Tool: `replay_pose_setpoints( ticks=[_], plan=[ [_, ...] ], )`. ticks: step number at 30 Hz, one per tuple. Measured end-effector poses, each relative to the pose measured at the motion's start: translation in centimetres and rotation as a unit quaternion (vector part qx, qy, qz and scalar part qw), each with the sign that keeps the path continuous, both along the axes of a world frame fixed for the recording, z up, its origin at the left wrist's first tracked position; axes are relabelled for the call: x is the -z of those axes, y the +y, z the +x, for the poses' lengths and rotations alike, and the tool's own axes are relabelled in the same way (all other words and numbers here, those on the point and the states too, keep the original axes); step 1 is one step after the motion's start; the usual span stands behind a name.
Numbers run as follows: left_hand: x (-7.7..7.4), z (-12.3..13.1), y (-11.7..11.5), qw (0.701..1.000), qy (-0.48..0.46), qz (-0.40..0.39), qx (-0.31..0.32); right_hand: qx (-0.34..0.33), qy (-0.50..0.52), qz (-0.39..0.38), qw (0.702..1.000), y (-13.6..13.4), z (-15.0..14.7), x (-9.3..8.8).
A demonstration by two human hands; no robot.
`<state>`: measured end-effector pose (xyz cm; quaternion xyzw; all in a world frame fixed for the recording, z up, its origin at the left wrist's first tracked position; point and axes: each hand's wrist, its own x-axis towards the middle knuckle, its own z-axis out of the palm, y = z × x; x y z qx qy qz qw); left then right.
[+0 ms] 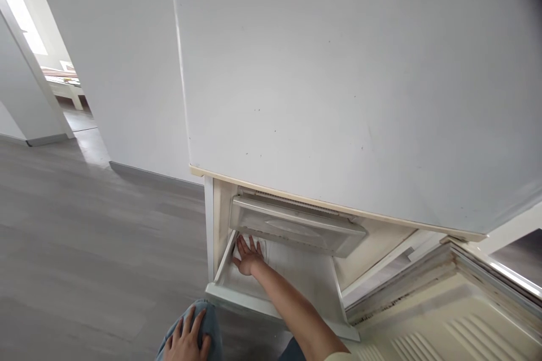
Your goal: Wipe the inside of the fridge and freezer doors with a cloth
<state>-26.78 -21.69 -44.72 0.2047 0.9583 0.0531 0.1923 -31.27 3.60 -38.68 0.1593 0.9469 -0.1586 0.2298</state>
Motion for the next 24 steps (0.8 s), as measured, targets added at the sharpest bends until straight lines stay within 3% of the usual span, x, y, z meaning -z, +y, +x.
replay_pose_setpoints(
  ticks=[7,10,14,20,24],
  plan=[
    [-1.0,-0.3,-0.1,0.999,-0.034,-0.012,-0.004,-0.086,0.015,-0.054,0.995,2.6,2.9,-0.1],
    [-1.3,-0.3,-0.3,0.999,-0.048,-0.012,-0.009,-0.099,0.031,-0.058,0.993,4.2,5.3,0.2],
    [-1.4,0.1,-0.6,1.0,0.003,-0.016,-0.011,-0.114,0.009,-0.041,0.993,6.7,9.4,0.2],
    [-0.7,0.3,-0.7,0.999,0.028,-0.007,-0.015,-0.081,-0.036,-0.01,0.996,10.0,16.1,-0.9],
    [-0.6,0.4,-0.8,0.999,0.05,-0.004,-0.013,-0.058,-0.065,0.0,0.996,11.3,18.6,-1.6]
  ],
)
